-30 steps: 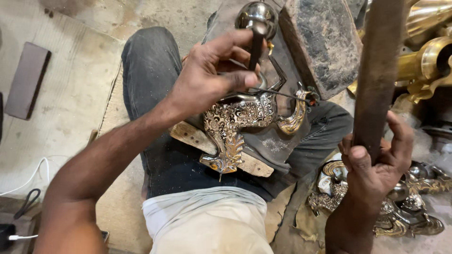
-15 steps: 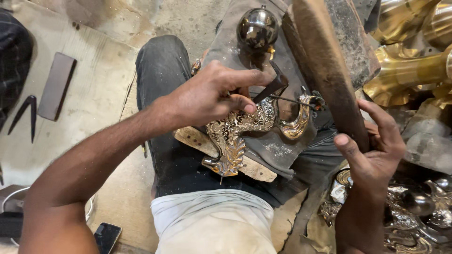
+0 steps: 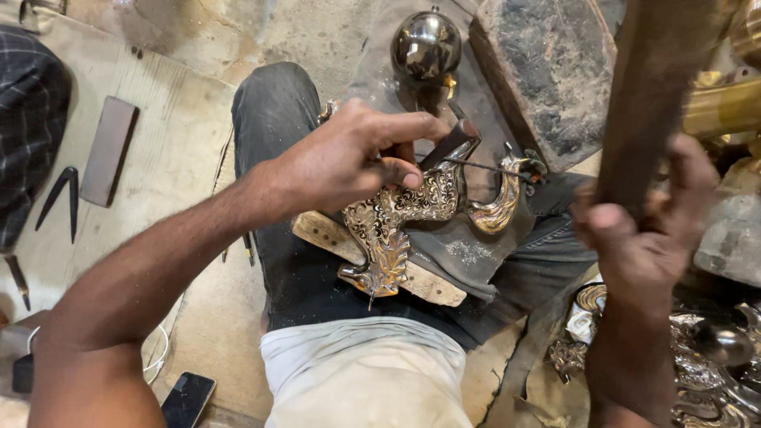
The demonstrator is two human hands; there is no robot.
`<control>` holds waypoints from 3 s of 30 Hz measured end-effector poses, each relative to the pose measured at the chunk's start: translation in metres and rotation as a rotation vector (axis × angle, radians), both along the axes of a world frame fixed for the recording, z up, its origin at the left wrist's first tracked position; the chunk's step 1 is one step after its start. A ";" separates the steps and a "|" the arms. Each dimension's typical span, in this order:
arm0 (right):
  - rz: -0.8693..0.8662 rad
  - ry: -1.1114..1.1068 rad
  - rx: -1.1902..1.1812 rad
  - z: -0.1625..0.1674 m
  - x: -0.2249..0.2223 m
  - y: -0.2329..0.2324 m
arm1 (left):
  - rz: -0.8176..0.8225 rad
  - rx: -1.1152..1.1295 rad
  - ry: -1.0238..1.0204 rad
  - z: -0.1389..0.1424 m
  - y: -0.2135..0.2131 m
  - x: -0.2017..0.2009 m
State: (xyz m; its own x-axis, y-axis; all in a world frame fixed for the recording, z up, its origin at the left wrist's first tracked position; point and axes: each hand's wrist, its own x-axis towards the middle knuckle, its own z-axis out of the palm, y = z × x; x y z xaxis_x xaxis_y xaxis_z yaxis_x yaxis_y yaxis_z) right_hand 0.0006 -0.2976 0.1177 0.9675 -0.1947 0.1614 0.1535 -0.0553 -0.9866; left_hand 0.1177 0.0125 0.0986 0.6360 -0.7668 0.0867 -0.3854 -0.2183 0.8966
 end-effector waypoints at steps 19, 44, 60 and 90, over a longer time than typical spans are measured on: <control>0.349 0.058 -0.461 -0.010 -0.011 -0.025 | -0.020 0.023 0.026 0.002 0.003 -0.001; 0.224 -0.008 -0.361 0.012 -0.004 0.002 | -0.032 -0.084 -0.046 -0.001 0.004 -0.002; 0.125 -0.042 -0.280 -0.003 -0.008 -0.017 | -0.051 -0.034 -0.022 0.002 0.004 0.002; 0.265 0.019 -0.492 -0.002 -0.041 -0.023 | -0.170 -0.022 0.052 0.001 0.007 0.011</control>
